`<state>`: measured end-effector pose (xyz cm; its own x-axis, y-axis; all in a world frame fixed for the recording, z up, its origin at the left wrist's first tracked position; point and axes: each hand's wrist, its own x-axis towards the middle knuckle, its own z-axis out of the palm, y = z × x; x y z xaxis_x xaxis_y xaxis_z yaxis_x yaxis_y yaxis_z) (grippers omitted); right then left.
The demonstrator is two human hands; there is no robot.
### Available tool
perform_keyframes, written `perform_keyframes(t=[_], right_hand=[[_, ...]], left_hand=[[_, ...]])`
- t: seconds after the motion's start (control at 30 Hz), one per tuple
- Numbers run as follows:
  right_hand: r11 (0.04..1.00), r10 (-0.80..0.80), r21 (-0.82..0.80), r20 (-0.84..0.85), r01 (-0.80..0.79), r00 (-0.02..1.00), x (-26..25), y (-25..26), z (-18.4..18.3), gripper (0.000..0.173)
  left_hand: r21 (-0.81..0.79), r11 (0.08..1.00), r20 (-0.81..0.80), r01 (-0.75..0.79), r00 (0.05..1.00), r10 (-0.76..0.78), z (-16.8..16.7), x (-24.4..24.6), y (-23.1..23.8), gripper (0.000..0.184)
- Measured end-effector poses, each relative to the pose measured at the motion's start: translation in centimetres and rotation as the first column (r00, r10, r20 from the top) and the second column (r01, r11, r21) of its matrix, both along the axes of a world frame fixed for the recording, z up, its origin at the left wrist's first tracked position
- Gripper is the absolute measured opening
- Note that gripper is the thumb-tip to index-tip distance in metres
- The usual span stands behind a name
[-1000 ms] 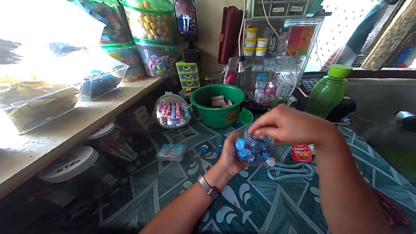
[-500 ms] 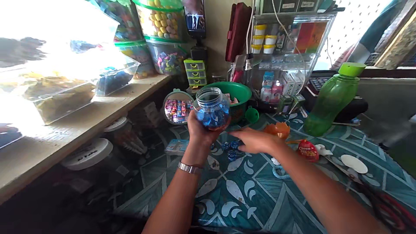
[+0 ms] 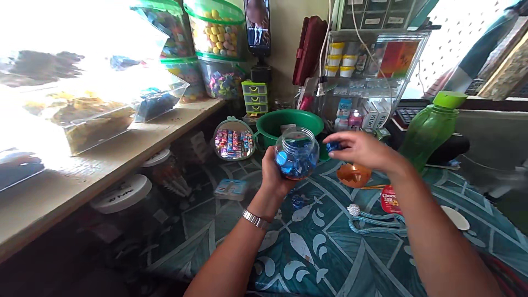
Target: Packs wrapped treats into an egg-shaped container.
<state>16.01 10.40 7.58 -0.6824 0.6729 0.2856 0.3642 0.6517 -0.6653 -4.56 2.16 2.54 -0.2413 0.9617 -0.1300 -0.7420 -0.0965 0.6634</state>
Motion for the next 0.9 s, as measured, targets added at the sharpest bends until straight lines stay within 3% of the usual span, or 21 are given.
perform_keyframes(t=[0.1,0.2,0.27,0.4,0.53,0.67,0.73,0.83,0.9], right_hand=[[0.991,0.075,-0.089,-0.282,-0.104,0.957,2.0,-1.8,2.3,0.032],[0.984,0.176,0.079,-0.373,-0.158,0.911,3.0,-4.2,3.4,0.030],[0.959,0.216,0.246,-0.321,-0.139,0.922,3.0,-5.7,3.8,0.028],[0.855,0.149,0.514,-0.114,-0.070,0.982,2.5,-7.3,3.5,0.023],[0.814,0.109,0.576,-0.015,-0.080,0.994,1.6,-8.3,3.1,0.025],[0.720,-0.082,0.694,0.069,0.011,0.994,-0.1,-8.7,2.2,0.022],[0.750,-0.134,0.660,0.085,0.045,0.987,-0.9,-8.7,1.9,0.019],[0.900,-0.148,0.419,0.036,0.119,0.988,-1.8,-8.4,1.7,0.014],[0.949,-0.196,0.255,0.015,0.186,0.980,-2.3,-8.2,1.7,0.013]], left_hand=[[0.119,0.992,-0.056,0.047,0.998,-0.041,-0.8,1.3,-0.1,0.044],[0.177,0.978,-0.100,0.107,0.991,-0.090,-1.4,2.5,-0.6,0.045],[0.192,0.971,-0.129,0.143,0.984,-0.119,-1.6,3.0,-1.0,0.046],[0.185,0.969,-0.136,0.165,0.981,-0.141,-1.8,3.6,-1.3,0.048],[0.169,0.971,-0.132,0.168,0.980,-0.147,-2.1,3.5,-1.0,0.049],[0.132,0.978,-0.122,0.164,0.981,-0.148,-2.3,3.6,-0.7,0.049],[0.114,0.985,-0.109,0.130,0.987,-0.118,-2.3,3.8,-0.6,0.047],[0.089,0.994,-0.107,0.071,0.992,-0.062,-2.4,3.7,-0.5,0.042],[0.087,0.996,-0.137,0.006,0.991,0.006,-2.4,3.7,-0.4,0.042]])
